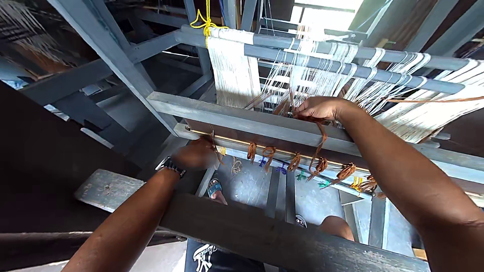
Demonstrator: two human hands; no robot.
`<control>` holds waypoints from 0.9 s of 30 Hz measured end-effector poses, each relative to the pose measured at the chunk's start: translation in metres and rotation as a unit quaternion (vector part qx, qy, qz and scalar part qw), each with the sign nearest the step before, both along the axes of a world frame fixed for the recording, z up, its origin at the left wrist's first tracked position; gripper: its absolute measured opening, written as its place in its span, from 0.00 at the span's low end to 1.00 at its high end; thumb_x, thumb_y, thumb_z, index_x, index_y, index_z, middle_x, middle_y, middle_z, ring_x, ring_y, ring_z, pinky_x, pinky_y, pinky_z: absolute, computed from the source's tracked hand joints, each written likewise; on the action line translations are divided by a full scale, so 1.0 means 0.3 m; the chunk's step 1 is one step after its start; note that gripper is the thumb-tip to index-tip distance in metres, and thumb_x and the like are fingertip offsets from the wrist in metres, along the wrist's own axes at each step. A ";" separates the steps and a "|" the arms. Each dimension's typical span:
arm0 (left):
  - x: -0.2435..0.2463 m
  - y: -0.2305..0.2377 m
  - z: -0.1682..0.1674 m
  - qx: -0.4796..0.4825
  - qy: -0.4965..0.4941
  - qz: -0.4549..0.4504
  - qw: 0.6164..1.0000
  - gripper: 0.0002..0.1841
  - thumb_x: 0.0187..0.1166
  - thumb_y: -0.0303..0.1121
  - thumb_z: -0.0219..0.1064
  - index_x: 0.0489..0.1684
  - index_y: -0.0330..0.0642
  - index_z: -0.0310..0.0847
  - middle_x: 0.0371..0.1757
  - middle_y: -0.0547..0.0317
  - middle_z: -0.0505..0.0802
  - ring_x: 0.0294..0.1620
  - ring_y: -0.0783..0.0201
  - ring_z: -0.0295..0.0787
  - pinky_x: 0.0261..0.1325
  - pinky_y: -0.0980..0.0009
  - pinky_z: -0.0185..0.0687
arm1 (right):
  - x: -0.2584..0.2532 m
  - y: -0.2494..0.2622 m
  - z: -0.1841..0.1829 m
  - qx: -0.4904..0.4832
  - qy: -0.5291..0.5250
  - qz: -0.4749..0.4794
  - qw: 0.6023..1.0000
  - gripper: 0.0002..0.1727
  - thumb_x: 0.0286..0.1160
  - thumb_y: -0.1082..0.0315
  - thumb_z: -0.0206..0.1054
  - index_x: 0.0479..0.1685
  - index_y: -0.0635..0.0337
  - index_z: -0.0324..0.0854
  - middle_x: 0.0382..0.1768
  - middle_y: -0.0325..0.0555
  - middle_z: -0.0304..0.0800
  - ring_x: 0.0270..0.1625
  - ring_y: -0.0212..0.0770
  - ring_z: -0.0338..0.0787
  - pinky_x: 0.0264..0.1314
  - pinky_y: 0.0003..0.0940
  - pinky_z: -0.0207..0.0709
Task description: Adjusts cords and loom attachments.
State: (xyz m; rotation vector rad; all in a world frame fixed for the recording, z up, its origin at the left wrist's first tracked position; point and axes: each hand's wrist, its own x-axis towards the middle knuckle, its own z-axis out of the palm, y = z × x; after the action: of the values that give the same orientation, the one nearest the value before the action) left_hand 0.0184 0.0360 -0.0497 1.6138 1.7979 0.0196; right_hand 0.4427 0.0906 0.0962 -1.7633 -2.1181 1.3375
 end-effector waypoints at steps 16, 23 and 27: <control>0.662 0.220 0.706 0.174 0.048 -0.301 0.936 0.14 0.91 0.39 0.60 0.55 0.43 0.91 0.32 0.50 0.93 0.25 0.57 0.87 0.35 0.56 0.86 | -0.034 0.018 -0.003 0.038 -0.006 0.076 0.996 0.12 0.87 0.61 0.64 0.43 0.57 0.92 0.30 0.42 0.91 0.29 0.32 0.86 0.33 0.31 0.80; 0.830 0.477 0.593 0.112 0.073 -0.246 0.960 0.14 0.89 0.38 0.60 0.61 0.41 0.85 0.43 0.46 0.93 0.34 0.54 0.90 0.42 0.55 0.88 | -0.021 0.034 -0.018 0.032 -0.024 0.103 0.994 0.11 0.87 0.64 0.64 0.42 0.58 0.91 0.28 0.42 0.89 0.25 0.32 0.83 0.29 0.30 0.75; 0.835 0.506 0.558 0.124 0.000 -0.215 0.969 0.13 0.87 0.38 0.65 0.59 0.42 0.86 0.37 0.50 0.93 0.27 0.59 0.89 0.34 0.61 0.88 | -0.020 0.048 -0.026 0.042 -0.017 0.116 0.992 0.12 0.87 0.64 0.64 0.37 0.58 0.90 0.25 0.41 0.88 0.23 0.32 0.82 0.27 0.30 0.75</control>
State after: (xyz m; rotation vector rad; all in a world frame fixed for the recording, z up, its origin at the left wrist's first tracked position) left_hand 0.2690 0.1877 0.1177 2.1544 1.4536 0.0464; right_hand 0.4368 0.1050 0.0884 -1.5585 -2.4227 1.2526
